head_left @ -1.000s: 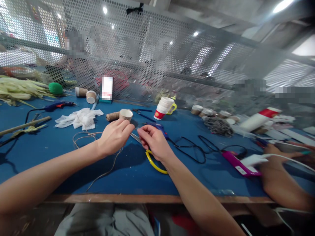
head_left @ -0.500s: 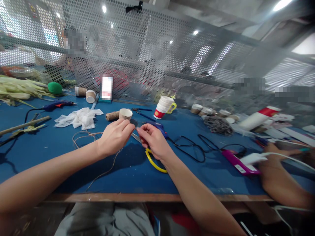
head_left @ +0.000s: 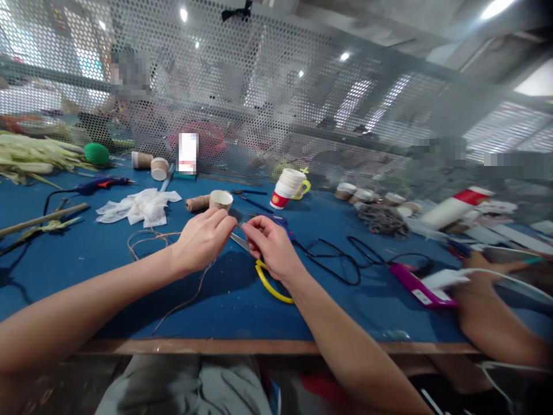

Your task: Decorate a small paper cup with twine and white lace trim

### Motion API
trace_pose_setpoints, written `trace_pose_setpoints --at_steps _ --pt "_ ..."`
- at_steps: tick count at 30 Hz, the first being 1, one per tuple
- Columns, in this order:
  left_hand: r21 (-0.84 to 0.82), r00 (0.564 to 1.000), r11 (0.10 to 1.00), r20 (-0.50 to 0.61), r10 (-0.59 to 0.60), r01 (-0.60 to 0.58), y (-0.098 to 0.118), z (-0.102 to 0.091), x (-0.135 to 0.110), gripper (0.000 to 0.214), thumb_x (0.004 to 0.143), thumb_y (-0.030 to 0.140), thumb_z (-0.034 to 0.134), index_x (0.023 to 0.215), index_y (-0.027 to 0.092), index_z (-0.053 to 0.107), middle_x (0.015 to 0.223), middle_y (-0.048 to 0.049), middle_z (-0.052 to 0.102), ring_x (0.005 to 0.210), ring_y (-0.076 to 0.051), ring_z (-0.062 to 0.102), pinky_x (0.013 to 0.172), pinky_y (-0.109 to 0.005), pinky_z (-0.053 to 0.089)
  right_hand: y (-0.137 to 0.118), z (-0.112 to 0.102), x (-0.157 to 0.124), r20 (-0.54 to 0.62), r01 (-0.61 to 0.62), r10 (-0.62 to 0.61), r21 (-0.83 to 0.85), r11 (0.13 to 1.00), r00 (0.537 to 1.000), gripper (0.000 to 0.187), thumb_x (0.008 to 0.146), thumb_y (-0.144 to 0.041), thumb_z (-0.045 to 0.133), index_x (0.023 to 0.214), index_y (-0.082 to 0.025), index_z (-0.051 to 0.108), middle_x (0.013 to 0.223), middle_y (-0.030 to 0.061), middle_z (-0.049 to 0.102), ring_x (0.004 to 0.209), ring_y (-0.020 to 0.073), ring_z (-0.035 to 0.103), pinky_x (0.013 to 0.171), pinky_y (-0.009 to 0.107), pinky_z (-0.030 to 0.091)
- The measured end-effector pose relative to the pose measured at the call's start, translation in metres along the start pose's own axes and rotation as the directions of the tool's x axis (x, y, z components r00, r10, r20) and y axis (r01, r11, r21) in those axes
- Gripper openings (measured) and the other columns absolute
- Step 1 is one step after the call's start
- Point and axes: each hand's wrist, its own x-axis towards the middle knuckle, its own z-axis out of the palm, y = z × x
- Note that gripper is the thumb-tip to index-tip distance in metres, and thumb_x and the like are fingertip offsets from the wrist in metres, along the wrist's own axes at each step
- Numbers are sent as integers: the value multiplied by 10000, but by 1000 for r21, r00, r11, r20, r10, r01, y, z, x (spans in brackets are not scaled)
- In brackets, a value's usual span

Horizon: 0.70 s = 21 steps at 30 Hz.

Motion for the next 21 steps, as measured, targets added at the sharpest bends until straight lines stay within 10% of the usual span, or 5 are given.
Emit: trace_pose_setpoints --at_steps 4,8,15,21 --pt "-222 985 960 74 -157 170 2 -1 3 173 825 162 395 797 114 559 729 -76 584 668 -156 508 589 -270 411 -4 -2 -3 -67 281 -316 -309 908 947 115 743 -261 564 702 -165 517 635 -12 515 544 85 455 490 212 387" --pt "-545 859 667 381 -342 508 0 -4 8 74 753 165 477 749 127 540 592 5 519 521 -87 437 485 -206 343 -7 -8 -3 3 387 -436 -464 797 900 49 757 -203 540 736 -161 553 697 10 548 606 101 495 547 220 414" --pt "-654 673 161 719 -171 740 -5 -12 13 69 707 194 526 696 127 516 557 44 458 463 -46 369 434 -181 292 -15 -18 -2 170 322 -275 -420 848 946 107 776 -237 523 743 -148 572 707 14 571 624 102 499 548 212 401" --pt "-607 607 9 793 -54 794 -4 -15 11 76 670 194 560 683 127 525 563 43 483 474 -45 390 437 -179 297 -16 -24 -2 325 203 -96 -313 928 941 181 799 -292 494 731 -139 565 637 -7 526 526 71 428 478 200 343"
